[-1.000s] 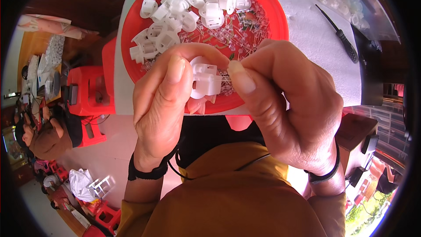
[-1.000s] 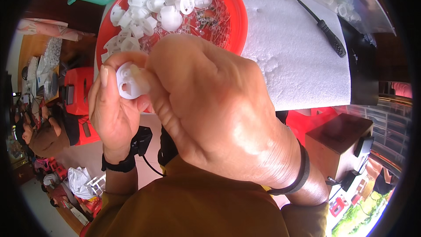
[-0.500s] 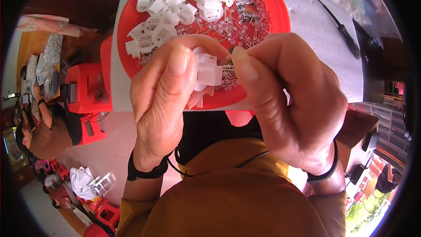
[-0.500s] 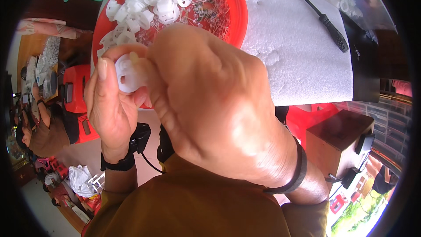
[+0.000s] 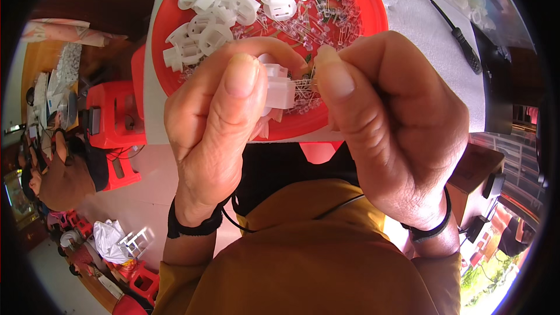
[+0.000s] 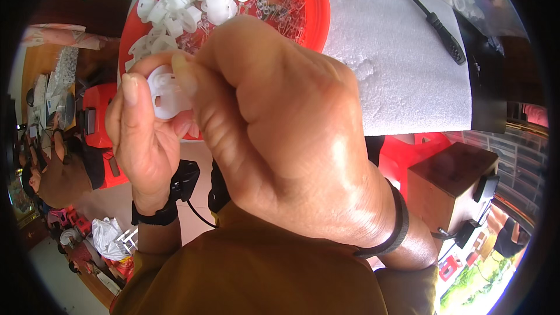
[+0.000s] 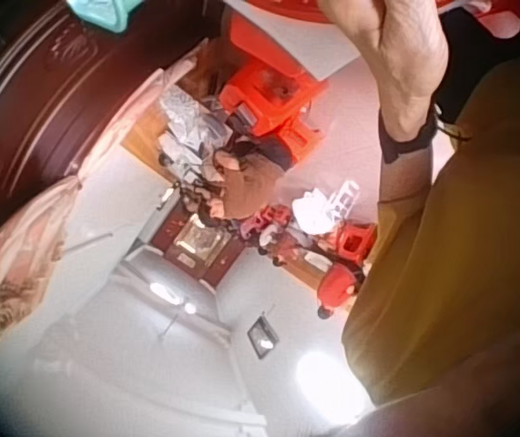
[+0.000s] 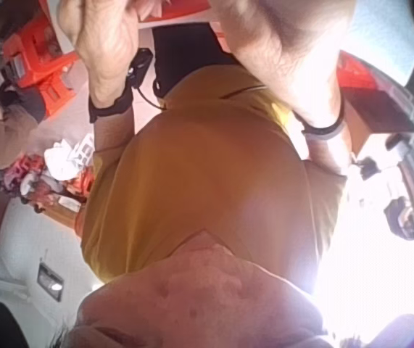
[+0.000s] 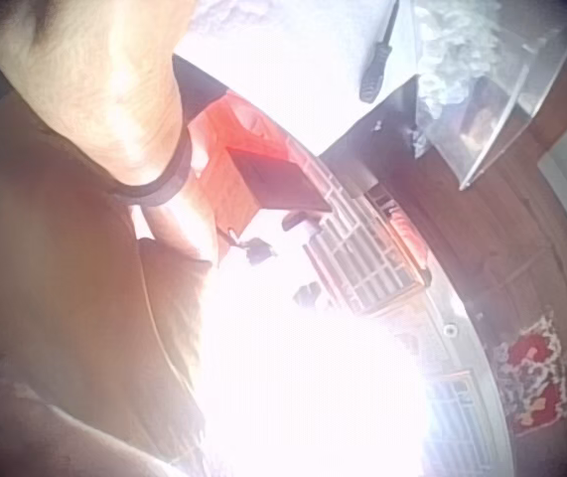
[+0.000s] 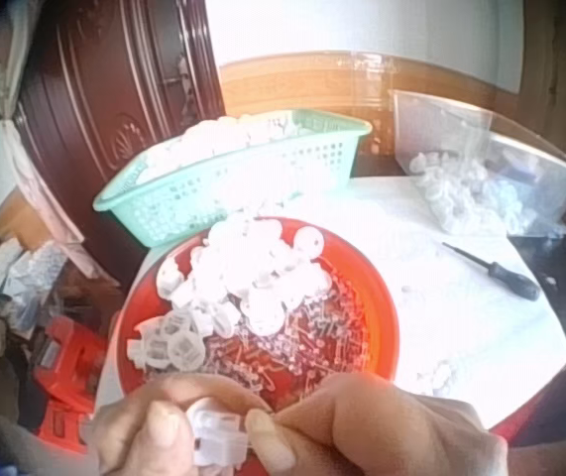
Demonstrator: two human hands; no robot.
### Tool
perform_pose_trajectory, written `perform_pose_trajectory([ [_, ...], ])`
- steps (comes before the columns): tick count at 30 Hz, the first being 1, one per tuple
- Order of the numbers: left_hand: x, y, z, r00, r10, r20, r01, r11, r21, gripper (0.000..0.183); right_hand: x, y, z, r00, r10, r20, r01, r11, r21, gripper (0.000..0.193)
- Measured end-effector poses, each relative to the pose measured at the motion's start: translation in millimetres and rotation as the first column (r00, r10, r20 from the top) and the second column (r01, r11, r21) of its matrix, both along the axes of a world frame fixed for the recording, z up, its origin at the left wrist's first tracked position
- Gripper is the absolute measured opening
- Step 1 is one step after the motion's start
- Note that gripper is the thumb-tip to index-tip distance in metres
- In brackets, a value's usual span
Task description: Assembling small plastic housings by manually inserting two-pin LED components into them.
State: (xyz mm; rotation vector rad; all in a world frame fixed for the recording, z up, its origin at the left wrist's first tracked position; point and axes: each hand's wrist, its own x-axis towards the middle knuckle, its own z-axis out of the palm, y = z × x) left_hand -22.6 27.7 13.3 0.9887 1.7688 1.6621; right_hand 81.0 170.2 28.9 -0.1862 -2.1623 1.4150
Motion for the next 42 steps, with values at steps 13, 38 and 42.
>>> perform_pose_trajectory([
  [13, 3.2, 0.4, -2.8, 0.999, -0.021, 0.034, 0.017, 0.994, 0.111, 0.049, -6.3, -3.3, -5.9, 0.988, 0.017, -0.151, 0.019, 0.972, 0.234, 0.003],
  [38, 5.8, 3.4, -23.9, 0.935, 0.269, -0.23, -0.204, 0.941, 0.271, 0.02, -4.0, 6.1, -17.1, 0.976, 0.163, -0.147, -0.134, 0.972, 0.192, 0.023],
  [42, -1.4, 4.3, -32.0, 0.928, 0.255, -0.274, -0.154, 0.927, 0.342, 0.019, -4.1, 10.1, -7.5, 0.983, 0.163, 0.08, -0.156, 0.983, -0.093, 0.045],
])
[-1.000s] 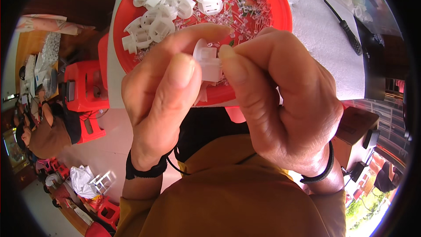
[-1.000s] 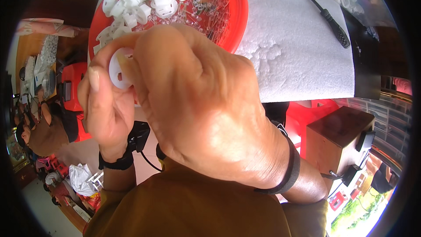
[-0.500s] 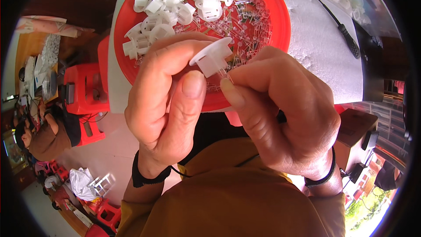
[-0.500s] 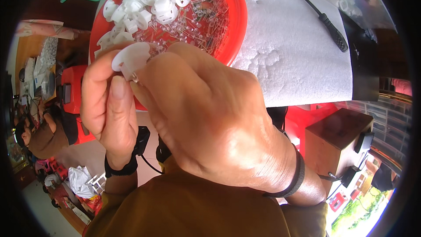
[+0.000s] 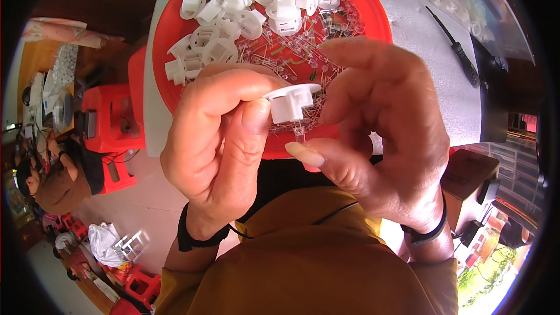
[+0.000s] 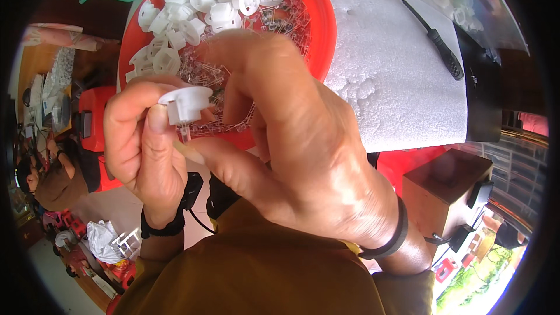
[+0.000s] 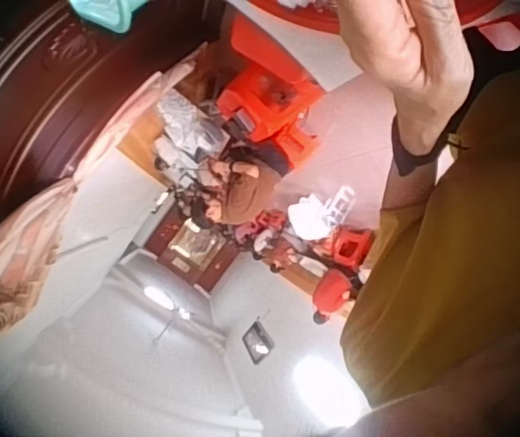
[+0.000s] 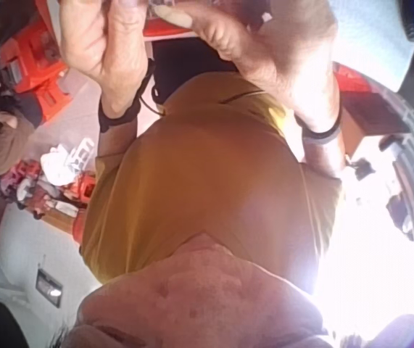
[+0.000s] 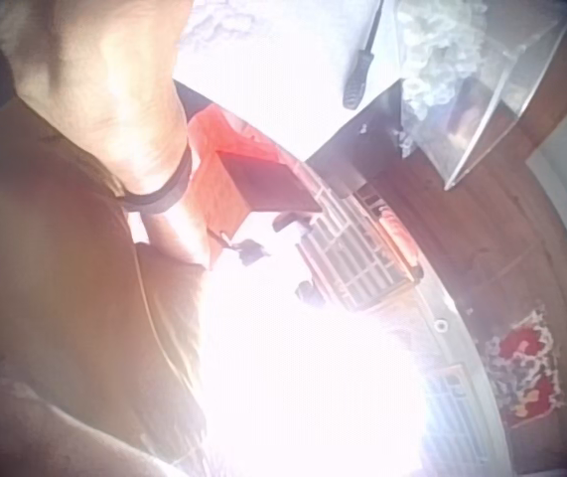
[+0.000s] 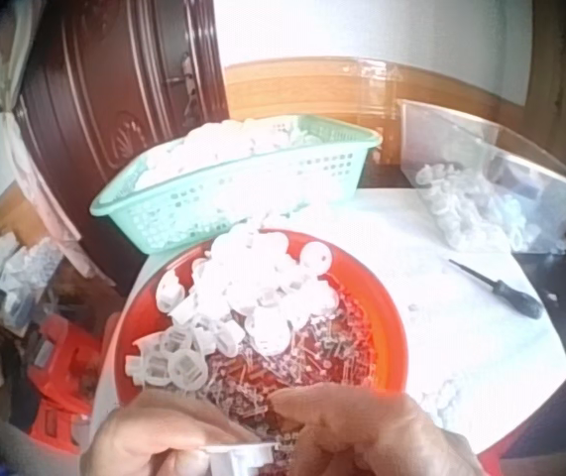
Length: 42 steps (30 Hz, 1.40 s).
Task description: Assembling small plastic housings by manually inserting two-pin LED components into them.
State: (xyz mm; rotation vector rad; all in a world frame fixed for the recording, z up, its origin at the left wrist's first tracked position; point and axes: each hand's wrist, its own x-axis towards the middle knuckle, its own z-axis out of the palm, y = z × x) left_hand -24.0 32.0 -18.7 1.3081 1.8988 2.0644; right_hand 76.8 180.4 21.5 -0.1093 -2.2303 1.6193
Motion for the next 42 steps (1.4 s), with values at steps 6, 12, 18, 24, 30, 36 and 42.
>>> perform_pose_trajectory([
  [6, 4.3, 4.4, 3.5, 1.0, 0.024, -0.006, -0.024, 0.999, 0.022, 0.017, 2.6, 0.4, -1.0, 0.991, 0.135, -0.001, -0.134, 0.985, -0.105, 0.047],
  [12, 1.7, 6.1, -1.0, 0.992, 0.064, -0.109, -0.052, 0.993, 0.106, 0.011, 0.9, 3.2, -4.3, 0.984, 0.176, 0.039, -0.171, 0.979, -0.11, 0.043],
  [18, 4.8, 6.0, 1.2, 0.993, 0.085, -0.087, -0.077, 0.993, 0.092, 0.012, -0.9, 0.6, -9.9, 0.991, 0.131, -0.01, -0.131, 0.985, -0.109, 0.037],
  [24, 3.8, 3.3, 7.1, 0.993, 0.084, -0.086, -0.081, 0.996, 0.04, 0.01, -1.2, 2.1, -10.8, 0.987, 0.16, -0.005, -0.16, 0.982, -0.102, 0.038],
  [30, 5.5, 6.1, 7.9, 0.998, 0.037, -0.06, -0.036, 0.999, 0.015, 0.01, 2.8, 9.0, 1.6, 0.982, 0.167, 0.086, -0.16, 0.983, -0.087, 0.034],
  [36, 15.2, 0.8, 14.2, 0.969, -0.021, 0.247, 0.002, 0.997, 0.079, 0.029, 16.2, 48.8, 52.2, 0.99, -0.142, -0.018, 0.144, 0.983, 0.115, 0.027],
  [42, 10.0, 3.6, 14.2, 0.991, -0.101, 0.092, 0.106, 0.993, -0.058, 0.023, 20.3, 157.1, 95.2, 0.791, -0.602, -0.111, 0.611, 0.764, 0.209, 0.025],
])
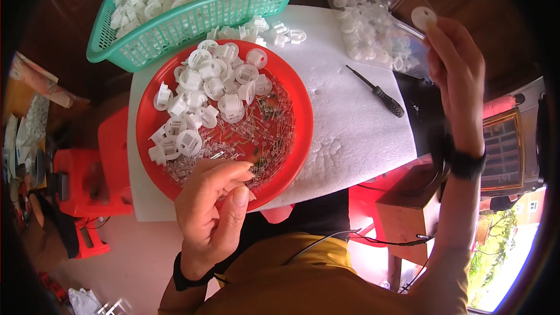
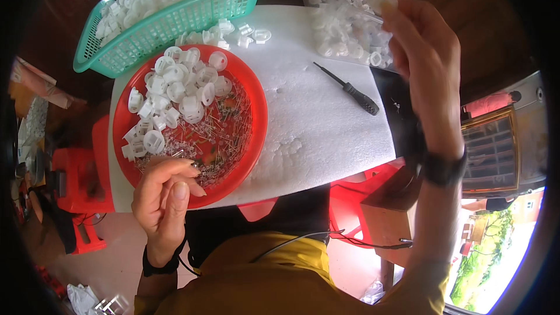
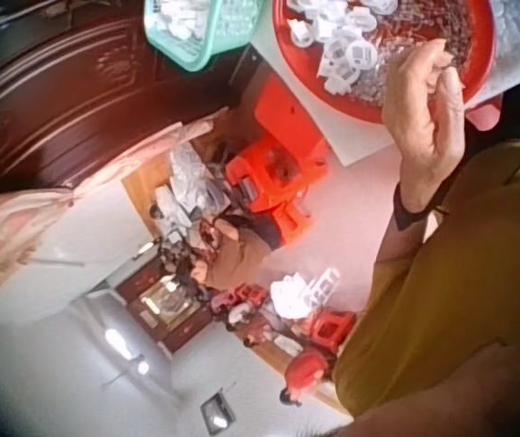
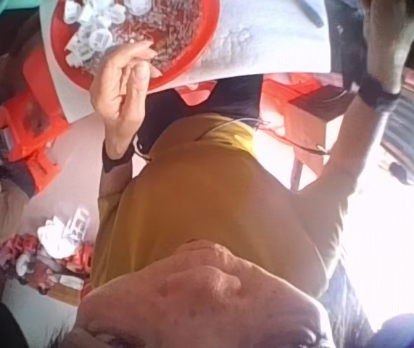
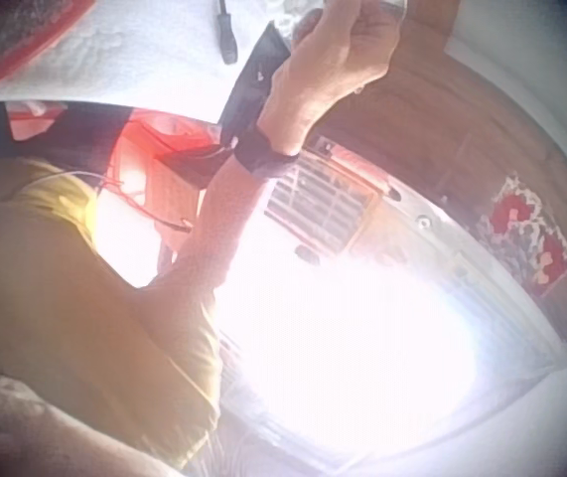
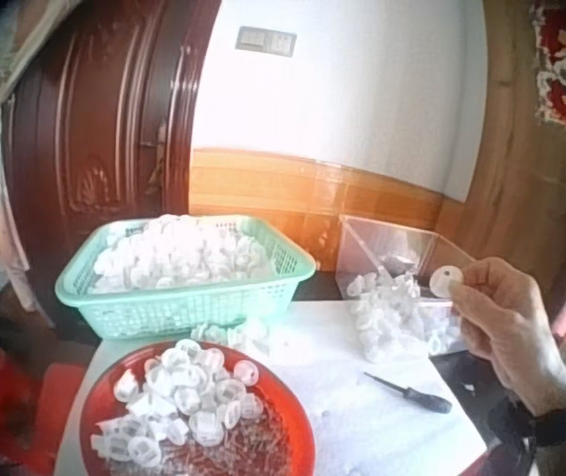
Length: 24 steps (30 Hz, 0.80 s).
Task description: Assembling small plastic housings by manually inserting two-pin LED components into them.
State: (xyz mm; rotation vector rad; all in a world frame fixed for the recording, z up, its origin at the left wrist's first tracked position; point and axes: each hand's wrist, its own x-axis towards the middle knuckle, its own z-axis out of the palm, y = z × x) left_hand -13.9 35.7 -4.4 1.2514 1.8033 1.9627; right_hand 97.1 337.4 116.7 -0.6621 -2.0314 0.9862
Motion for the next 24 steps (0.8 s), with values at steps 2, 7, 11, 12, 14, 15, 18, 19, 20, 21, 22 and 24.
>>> perform_pose_trajectory([
  [2, 1.5, 2.8, 6.7, 0.998, 0.021, 0.051, -0.018, 0.998, -0.053, 0.019, -0.7, 34.5, 0.5, 1.0, 0.001, 0.023, -0.002, 0.999, 0.049, 0.026],
  [7, -3.2, 0.8, -0.1, 0.999, -0.033, -0.038, 0.03, 0.997, -0.078, 0.018, -12.9, 12.1, 0.7, 0.997, -0.013, -0.075, 0.017, 0.999, 0.044, 0.025],
  [11, -0.8, 1.9, 4.2, 0.999, 0.029, -0.025, -0.031, 0.996, -0.086, 0.013, -27.5, -43.2, -16.1, 0.941, 0.323, 0.099, -0.313, 0.943, -0.112, 0.022],
  [12, -2.4, -0.3, 4.8, 0.999, 0.03, -0.028, -0.032, 0.995, -0.09, 0.013, -36.7, -59.0, -20.7, 0.894, 0.408, 0.185, -0.382, 0.91, -0.162, 0.021],
  [14, -2.9, 4.1, 3.9, 0.999, 0.006, -0.046, -0.011, 0.996, -0.093, 0.013, -46.0, -75.3, -39.3, 0.785, 0.502, 0.364, -0.515, 0.854, -0.068, 0.023],
  [15, -2.2, -0.5, 8.0, 0.998, 0.02, -0.056, -0.025, 0.995, -0.096, 0.012, -55.6, -84.4, -42.5, 0.691, 0.596, 0.41, -0.642, 0.766, -0.033, 0.028],
  [18, -3.1, 4.7, 5.5, 0.996, 0.007, -0.093, -0.014, 0.997, -0.074, 0.011, -77.4, -91.4, -64.5, 0.681, 0.491, 0.543, -0.697, 0.663, 0.274, 0.031],
  [19, -3.0, 4.6, 5.8, 0.994, 0.003, -0.107, -0.011, 0.998, -0.069, 0.011, -82.9, -94.8, -66.3, 0.678, 0.497, 0.541, -0.702, 0.658, 0.275, 0.031],
  [20, -2.9, 4.4, 5.6, 0.993, 0.0, -0.119, -0.007, 0.998, -0.064, 0.011, -88.2, -97.7, -68.2, 0.679, 0.467, 0.567, -0.692, 0.666, 0.28, 0.03],
  [21, -2.7, 4.1, 3.8, 0.993, 0.0, -0.118, -0.007, 0.998, -0.059, 0.012, -93.2, -99.6, -70.4, 0.679, 0.436, 0.591, -0.681, 0.674, 0.286, 0.029],
  [22, -2.7, 3.8, 3.5, 0.993, 0.004, -0.117, -0.011, 0.998, -0.059, 0.012, -97.4, -100.0, -73.3, 0.677, 0.438, 0.591, -0.684, 0.672, 0.285, 0.029],
  [24, -3.4, 3.6, 3.2, 0.989, -0.002, -0.15, -0.004, 0.999, -0.041, 0.013, -103.8, -99.8, -79.6, 0.671, 0.331, 0.664, -0.652, 0.69, 0.315, 0.026],
])
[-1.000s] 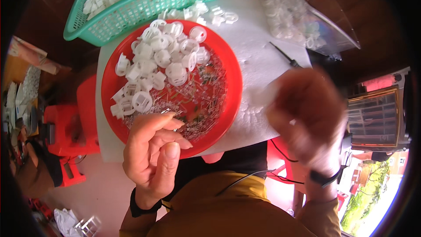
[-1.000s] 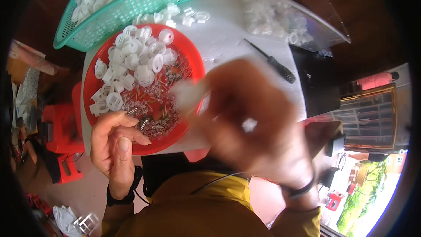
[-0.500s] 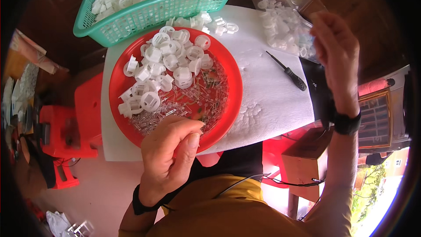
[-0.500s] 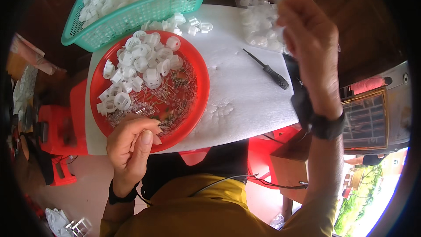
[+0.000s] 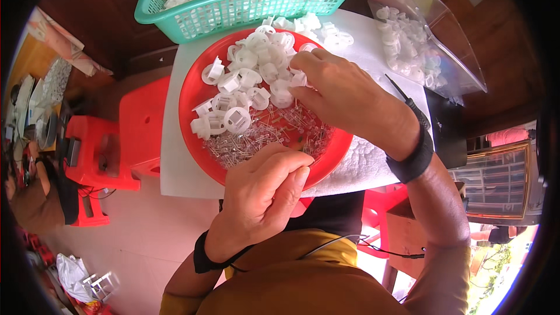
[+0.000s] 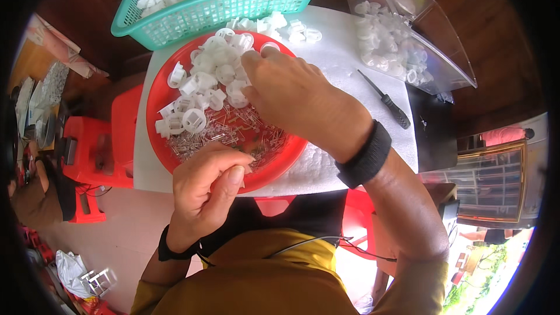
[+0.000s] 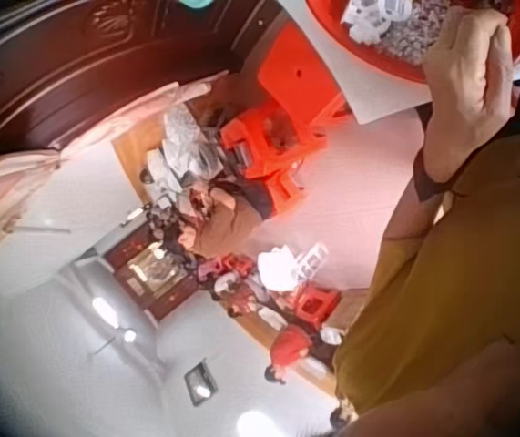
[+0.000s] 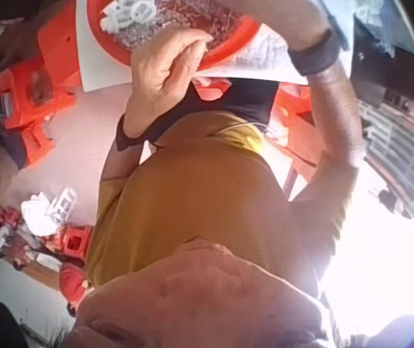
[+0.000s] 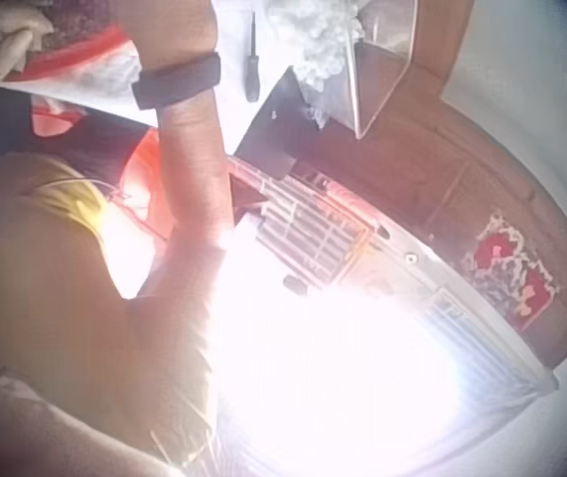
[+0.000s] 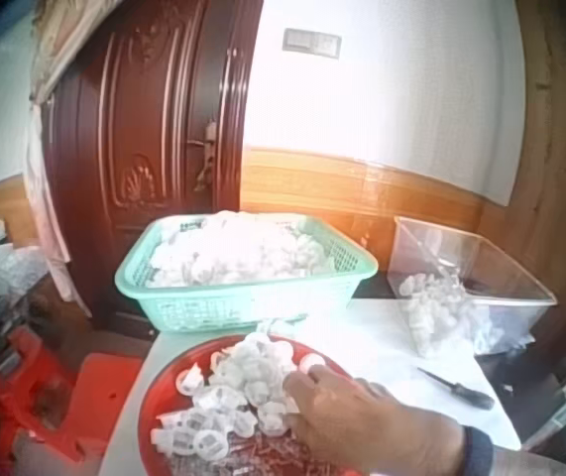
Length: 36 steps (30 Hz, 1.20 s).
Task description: Assembling small plastic housings by manually inserting two-pin LED components into them.
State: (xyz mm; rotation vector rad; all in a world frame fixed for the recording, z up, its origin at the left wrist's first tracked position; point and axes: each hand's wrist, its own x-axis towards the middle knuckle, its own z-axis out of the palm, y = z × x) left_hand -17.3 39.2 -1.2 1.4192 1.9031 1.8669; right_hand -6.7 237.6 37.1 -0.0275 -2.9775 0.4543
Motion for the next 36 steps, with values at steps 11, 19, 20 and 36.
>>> perform_pose_trajectory([
  [11, 2.4, 1.3, -1.0, 0.977, 0.102, 0.189, -0.111, 0.993, 0.04, 0.033, 18.0, -5.2, 25.2, 0.997, -0.031, 0.074, 0.057, 0.927, -0.371, 0.011],
  [19, -0.7, 0.9, -9.1, 0.985, 0.082, 0.152, -0.092, 0.994, 0.065, 0.045, 50.7, -37.1, 17.7, 0.99, 0.127, 0.057, 0.033, 0.179, -0.983, 0.02],
  [20, 0.2, 1.2, -9.7, 0.983, 0.086, 0.165, -0.104, 0.989, 0.104, 0.043, 51.4, -37.1, 18.1, 0.992, 0.109, 0.057, 0.039, 0.164, -0.986, 0.02],
  [36, 2.7, -3.4, -12.2, 0.96, 0.058, 0.273, -0.122, 0.967, 0.223, 0.038, 31.4, -8.8, 0.2, 0.967, 0.235, -0.099, -0.247, 0.961, -0.128, 0.01],
])
